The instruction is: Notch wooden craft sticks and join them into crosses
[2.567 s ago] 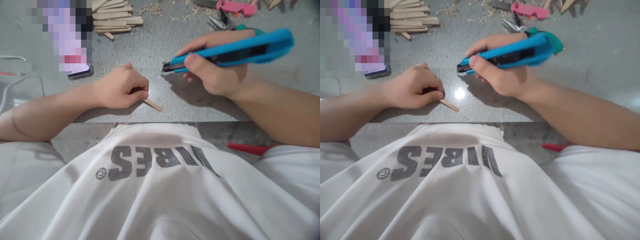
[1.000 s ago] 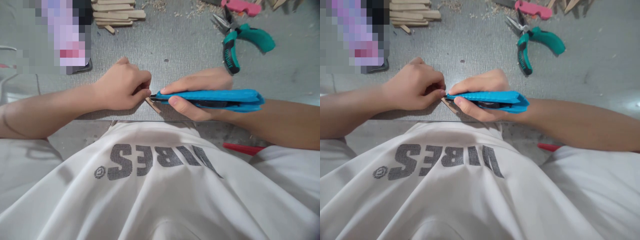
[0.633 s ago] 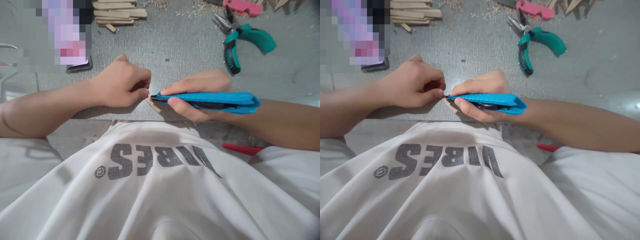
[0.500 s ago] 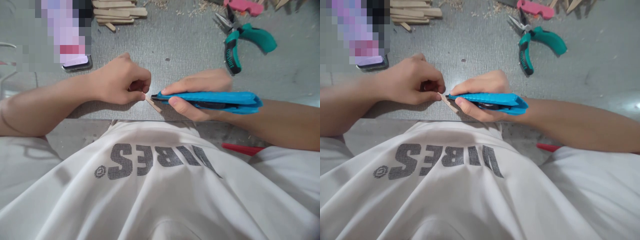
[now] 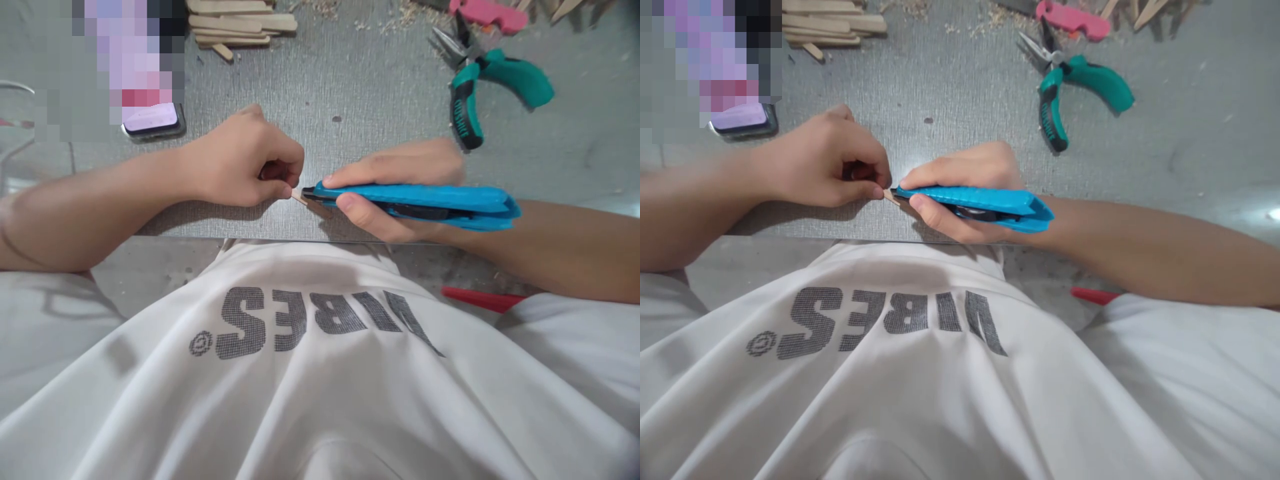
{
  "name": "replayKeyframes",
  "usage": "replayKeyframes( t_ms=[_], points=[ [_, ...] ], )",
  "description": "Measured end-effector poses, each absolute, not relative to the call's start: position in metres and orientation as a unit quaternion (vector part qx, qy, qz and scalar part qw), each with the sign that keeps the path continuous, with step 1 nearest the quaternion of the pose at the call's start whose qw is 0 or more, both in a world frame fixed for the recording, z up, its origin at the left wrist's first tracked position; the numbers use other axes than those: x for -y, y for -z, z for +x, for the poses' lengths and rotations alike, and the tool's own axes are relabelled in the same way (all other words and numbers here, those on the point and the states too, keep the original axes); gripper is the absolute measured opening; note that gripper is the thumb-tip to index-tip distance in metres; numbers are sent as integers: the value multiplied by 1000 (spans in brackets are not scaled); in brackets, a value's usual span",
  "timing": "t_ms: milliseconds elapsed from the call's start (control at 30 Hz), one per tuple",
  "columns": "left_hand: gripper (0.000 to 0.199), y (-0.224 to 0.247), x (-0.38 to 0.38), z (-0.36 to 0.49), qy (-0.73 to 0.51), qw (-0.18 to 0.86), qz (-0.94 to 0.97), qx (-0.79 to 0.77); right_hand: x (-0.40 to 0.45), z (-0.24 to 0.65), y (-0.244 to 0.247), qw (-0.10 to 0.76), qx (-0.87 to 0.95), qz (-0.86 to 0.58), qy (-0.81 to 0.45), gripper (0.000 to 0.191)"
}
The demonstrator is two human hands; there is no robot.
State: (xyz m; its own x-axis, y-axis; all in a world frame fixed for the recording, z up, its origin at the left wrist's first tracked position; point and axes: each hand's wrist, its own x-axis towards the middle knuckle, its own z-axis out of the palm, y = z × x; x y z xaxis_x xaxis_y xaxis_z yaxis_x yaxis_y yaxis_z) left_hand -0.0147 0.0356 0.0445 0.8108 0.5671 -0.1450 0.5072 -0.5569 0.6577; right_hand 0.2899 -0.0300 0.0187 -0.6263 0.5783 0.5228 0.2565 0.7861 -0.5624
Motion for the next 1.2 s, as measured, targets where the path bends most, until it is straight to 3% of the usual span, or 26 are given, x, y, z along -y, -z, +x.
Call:
replayKeyframes(
  t_ms=[400,567,700,867,1200],
  points=[
    [15,-41,-33,-14,-48,346,887,-303,30,295,-12,330,892,-256,-170,22],
    [6,-37,-32,-13,-66,332,890,-305,35,286,-21,258,884,-317,-227,29],
    [4,-38,-32,-12,-61,326,891,-311,36,277,-22,272,872,-321,-251,23],
    [11,-37,-35,-14,-64,339,891,-295,31,275,-16,356,873,-263,-205,16],
    [28,-42,-37,-18,-114,366,856,-348,32,296,-6,326,853,-351,-205,34]
  ],
)
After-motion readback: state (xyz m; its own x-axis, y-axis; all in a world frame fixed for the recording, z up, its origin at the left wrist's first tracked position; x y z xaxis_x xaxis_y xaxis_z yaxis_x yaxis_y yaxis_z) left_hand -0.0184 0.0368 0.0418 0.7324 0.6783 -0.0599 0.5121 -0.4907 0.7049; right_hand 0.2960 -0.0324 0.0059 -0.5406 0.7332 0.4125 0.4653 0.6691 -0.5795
